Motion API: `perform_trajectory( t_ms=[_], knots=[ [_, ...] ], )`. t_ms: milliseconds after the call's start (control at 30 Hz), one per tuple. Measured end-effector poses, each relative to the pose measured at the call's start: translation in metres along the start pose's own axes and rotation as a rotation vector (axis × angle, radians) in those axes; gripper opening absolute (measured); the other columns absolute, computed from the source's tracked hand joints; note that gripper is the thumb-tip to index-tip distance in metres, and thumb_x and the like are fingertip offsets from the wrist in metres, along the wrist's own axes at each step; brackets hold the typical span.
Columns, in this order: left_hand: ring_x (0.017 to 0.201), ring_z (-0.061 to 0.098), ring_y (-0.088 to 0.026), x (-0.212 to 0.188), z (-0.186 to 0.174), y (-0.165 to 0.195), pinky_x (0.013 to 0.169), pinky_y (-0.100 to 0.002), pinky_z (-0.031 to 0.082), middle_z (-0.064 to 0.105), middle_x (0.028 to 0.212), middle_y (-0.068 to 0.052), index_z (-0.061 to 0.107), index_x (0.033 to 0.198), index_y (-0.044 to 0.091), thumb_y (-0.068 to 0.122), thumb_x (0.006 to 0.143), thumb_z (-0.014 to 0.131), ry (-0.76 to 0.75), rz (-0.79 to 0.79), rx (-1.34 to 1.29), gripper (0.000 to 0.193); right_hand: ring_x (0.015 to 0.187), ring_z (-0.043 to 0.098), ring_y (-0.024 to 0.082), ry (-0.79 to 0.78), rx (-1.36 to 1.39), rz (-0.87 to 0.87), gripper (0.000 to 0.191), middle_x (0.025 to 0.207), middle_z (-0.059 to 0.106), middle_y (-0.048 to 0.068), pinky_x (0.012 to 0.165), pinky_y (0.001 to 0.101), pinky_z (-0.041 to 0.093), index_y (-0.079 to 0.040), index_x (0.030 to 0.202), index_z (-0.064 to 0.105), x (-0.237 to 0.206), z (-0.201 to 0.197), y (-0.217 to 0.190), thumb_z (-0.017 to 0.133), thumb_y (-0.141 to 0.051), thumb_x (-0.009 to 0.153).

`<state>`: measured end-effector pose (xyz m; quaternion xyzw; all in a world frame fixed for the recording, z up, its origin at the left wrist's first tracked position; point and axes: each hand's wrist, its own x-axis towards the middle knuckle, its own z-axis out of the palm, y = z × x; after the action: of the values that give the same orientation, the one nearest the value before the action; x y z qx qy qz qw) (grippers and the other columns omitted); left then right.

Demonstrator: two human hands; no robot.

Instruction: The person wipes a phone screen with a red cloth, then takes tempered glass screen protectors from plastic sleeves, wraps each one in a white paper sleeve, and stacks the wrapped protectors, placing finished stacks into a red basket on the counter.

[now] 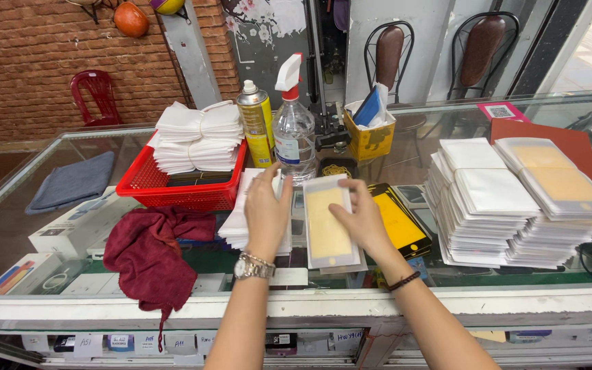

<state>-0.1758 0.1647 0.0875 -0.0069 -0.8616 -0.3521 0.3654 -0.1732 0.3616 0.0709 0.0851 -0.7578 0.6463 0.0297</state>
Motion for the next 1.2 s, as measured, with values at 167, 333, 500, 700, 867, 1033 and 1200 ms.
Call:
perform_trajectory(
  t_ms=[167, 333, 500, 700, 867, 1033, 1200],
  knots=[
    [0.122, 0.056, -0.036, 0.016, -0.002, -0.032, 0.098, -0.051, 0.045, 0.065, 0.126, -0.021, 0.067, 0.124, 0.0, 0.035, 0.086, 0.075, -0.063, -0.059, 0.489, 0.052, 0.12, 0.055, 0.045, 0.239, -0.956, -0.632, 0.056, 0.132, 0.061, 0.029, 0.098, 0.05, 0.043, -0.005, 0.122, 0.063, -0.004, -0.007, 0.021, 0.08, -0.027, 0.073],
    [0.124, 0.052, -0.041, 0.011, 0.024, -0.049, 0.096, -0.057, 0.043, 0.057, 0.133, -0.025, 0.065, 0.121, 0.0, 0.04, 0.083, 0.078, -0.219, -0.184, 0.642, 0.056, 0.12, 0.056, 0.04, 0.231, -1.219, -0.019, 0.056, 0.125, 0.064, 0.022, 0.102, 0.0508, 0.046, 0.0, 0.13, 0.061, 0.009, -0.049, 0.045, 0.066, -0.045, 0.097],
    [0.126, 0.052, -0.043, 0.005, 0.025, -0.049, 0.102, -0.056, 0.041, 0.057, 0.134, -0.027, 0.065, 0.124, 0.004, 0.043, 0.088, 0.077, -0.278, -0.237, 0.634, 0.054, 0.122, 0.055, 0.036, 0.252, -1.184, 0.047, 0.056, 0.124, 0.063, 0.02, 0.1, 0.049, 0.047, 0.001, 0.122, 0.063, 0.011, -0.067, 0.059, 0.069, -0.046, 0.091],
    [0.123, 0.049, -0.046, 0.007, 0.006, -0.029, 0.1, -0.056, 0.039, 0.056, 0.128, -0.031, 0.049, 0.143, 0.004, 0.034, 0.072, 0.089, -0.206, -0.213, 0.544, 0.087, 0.116, 0.056, 0.039, 0.351, -1.105, -0.112, 0.061, 0.118, 0.061, 0.021, 0.095, 0.0488, 0.048, 0.001, 0.12, 0.061, 0.009, -0.071, 0.031, 0.082, -0.036, 0.076],
    [0.121, 0.048, -0.046, 0.002, 0.009, -0.033, 0.095, -0.056, 0.04, 0.055, 0.128, -0.029, 0.044, 0.144, -0.001, 0.03, 0.064, 0.091, -0.113, -0.177, 0.498, 0.098, 0.113, 0.064, 0.039, 0.231, -1.003, 0.023, 0.05, 0.118, 0.068, 0.019, 0.093, 0.0501, 0.053, -0.003, 0.126, 0.054, 0.017, -0.083, 0.008, 0.075, -0.029, 0.089],
    [0.121, 0.052, -0.044, -0.002, 0.016, -0.055, 0.1, -0.055, 0.042, 0.06, 0.125, -0.028, 0.058, 0.129, -0.006, 0.029, 0.088, 0.081, -0.065, -0.19, 0.551, 0.059, 0.105, 0.066, 0.044, 0.232, -1.01, 0.031, 0.055, 0.109, 0.069, 0.025, 0.086, 0.0516, 0.053, 0.001, 0.119, 0.051, 0.033, -0.098, 0.005, 0.08, -0.029, 0.083],
    [0.122, 0.052, -0.043, -0.001, 0.011, -0.061, 0.099, -0.053, 0.043, 0.059, 0.126, -0.027, 0.06, 0.125, -0.007, 0.028, 0.079, 0.084, -0.073, -0.205, 0.563, 0.062, 0.101, 0.068, 0.042, 0.183, -0.933, -0.005, 0.041, 0.104, 0.072, 0.023, 0.084, 0.0521, 0.053, -0.003, 0.122, 0.051, 0.027, -0.091, -0.005, 0.071, -0.021, 0.091]
  ],
)
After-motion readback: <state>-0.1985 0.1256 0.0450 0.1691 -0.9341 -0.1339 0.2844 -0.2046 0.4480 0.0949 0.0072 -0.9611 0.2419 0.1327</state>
